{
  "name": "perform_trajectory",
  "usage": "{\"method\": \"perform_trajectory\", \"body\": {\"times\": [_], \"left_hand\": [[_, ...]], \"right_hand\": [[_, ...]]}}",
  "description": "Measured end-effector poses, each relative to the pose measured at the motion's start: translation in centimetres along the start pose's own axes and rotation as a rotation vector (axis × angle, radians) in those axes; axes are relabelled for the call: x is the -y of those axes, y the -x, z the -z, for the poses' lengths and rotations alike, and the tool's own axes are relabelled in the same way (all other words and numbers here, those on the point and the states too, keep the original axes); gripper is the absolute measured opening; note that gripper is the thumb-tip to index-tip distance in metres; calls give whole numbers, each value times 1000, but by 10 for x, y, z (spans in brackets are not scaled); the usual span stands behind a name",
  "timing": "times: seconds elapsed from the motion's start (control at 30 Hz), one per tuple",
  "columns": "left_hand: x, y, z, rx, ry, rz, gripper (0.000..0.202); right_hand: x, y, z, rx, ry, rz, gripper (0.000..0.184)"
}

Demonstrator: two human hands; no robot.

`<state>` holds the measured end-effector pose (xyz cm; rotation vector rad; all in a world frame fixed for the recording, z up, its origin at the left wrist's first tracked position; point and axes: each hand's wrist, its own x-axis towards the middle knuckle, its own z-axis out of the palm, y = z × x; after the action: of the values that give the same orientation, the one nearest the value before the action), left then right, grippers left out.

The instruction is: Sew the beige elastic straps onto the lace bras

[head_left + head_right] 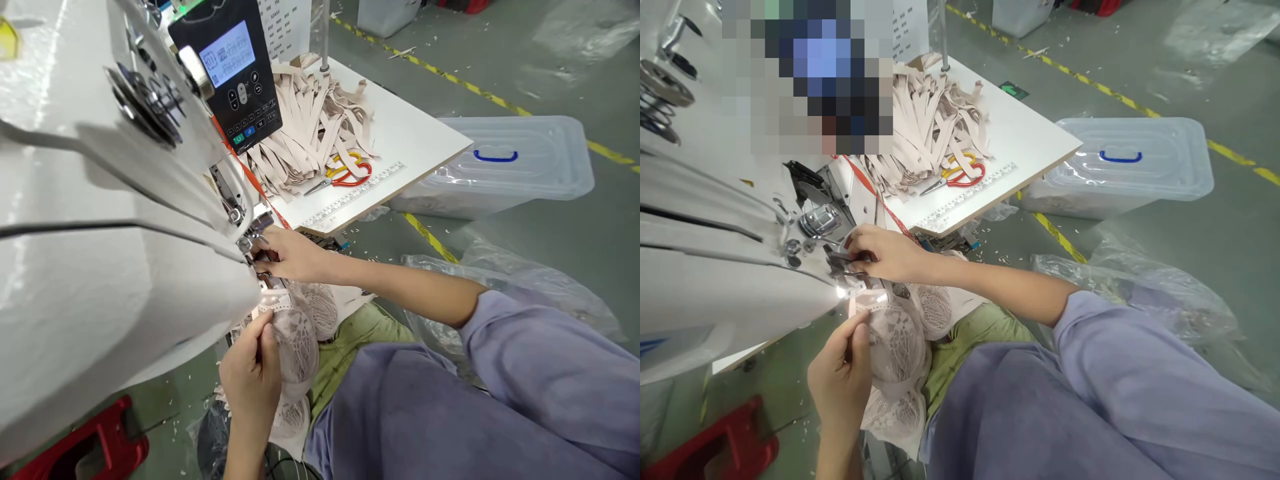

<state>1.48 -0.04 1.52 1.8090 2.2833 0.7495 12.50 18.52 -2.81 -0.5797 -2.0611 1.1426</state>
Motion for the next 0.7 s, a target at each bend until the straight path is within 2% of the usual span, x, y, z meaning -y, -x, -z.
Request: {"method": "perform_trajectory", "body": {"times": [0.4,0.7], "left_hand": [[7,2,-6,-20,30,-11,26],[8,2,-10,-25,30,-29,25]], "right_hand": [[4,2,3,7,15,-24,5],[4,5,5,-5,-73,-5,2]]}}
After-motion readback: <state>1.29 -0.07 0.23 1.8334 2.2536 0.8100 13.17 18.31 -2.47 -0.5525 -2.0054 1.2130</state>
